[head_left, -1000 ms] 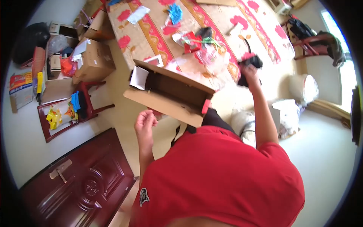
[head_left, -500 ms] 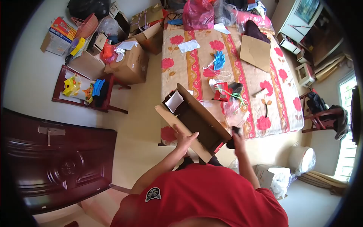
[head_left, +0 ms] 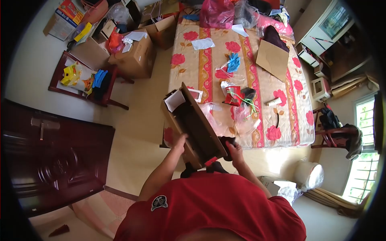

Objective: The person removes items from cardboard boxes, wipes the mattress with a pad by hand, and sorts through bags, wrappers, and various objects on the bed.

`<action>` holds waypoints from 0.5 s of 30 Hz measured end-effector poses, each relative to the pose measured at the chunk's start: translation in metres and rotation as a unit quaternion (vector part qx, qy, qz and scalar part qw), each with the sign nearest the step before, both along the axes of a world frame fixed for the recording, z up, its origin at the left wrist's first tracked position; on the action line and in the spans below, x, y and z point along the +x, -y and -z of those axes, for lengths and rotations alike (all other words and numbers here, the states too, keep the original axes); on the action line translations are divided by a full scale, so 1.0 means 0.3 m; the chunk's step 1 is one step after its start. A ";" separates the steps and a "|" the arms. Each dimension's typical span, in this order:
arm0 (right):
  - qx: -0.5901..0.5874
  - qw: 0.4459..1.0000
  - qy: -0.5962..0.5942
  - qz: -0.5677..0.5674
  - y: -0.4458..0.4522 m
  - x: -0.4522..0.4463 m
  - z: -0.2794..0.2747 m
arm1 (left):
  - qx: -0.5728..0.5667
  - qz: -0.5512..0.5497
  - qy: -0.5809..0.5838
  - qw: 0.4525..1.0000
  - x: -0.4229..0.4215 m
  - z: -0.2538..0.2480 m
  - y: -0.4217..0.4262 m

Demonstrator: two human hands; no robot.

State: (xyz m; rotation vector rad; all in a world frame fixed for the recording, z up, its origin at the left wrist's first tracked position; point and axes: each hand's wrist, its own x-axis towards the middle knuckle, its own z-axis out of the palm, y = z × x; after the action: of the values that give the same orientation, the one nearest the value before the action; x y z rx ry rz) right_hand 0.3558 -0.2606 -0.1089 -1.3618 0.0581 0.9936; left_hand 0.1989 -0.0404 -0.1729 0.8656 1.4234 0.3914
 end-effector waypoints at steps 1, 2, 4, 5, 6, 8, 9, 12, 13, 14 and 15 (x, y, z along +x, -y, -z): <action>-0.007 0.999 0.031 0.003 0.019 0.023 0.010 | 0.023 -0.014 0.022 0.999 0.000 -0.124 -0.004; -0.054 0.998 0.034 -0.029 0.049 0.053 0.004 | 0.042 -0.027 0.041 0.998 -0.002 -0.238 -0.017; -0.227 0.949 0.160 -0.150 0.100 0.111 -0.014 | -0.030 -0.056 0.168 0.984 -0.124 -0.083 -0.103; -0.245 0.936 0.178 -0.180 0.129 0.127 0.002 | -0.067 -0.083 0.200 0.974 -0.174 -0.139 -0.098; -0.258 0.922 0.199 -0.209 0.145 0.146 0.036 | -0.098 -0.110 0.234 0.961 -0.213 -0.241 -0.100; -0.241 0.933 0.132 -0.232 0.116 0.149 -0.005 | -0.022 -0.116 0.302 0.946 -0.322 -0.339 -0.085; -0.254 0.918 0.140 -0.272 0.100 0.170 0.044 | -0.023 -0.143 0.300 0.943 -0.374 -0.375 -0.082; -0.232 0.843 0.229 -0.427 -0.051 0.281 0.098 | 0.011 -0.195 0.313 0.930 -0.542 -0.441 -0.079; -0.234 0.796 0.306 -0.467 -0.134 0.388 0.236 | 0.030 -0.204 0.321 0.924 -0.580 -0.465 -0.070; -0.237 0.687 0.444 -0.524 -0.295 0.502 0.214 | 0.061 -0.219 0.307 0.924 -0.593 -0.510 -0.055; -0.111 0.718 0.533 -0.433 -0.429 0.604 0.153 | 0.093 -0.233 0.292 0.923 -0.600 -0.567 -0.041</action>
State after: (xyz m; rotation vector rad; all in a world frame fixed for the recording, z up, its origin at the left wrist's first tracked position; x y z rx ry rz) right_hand 0.5369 -0.1318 -0.1548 -2.0660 -1.5069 0.7682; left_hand 0.0188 -0.0280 -0.0029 0.4795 1.0228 1.0681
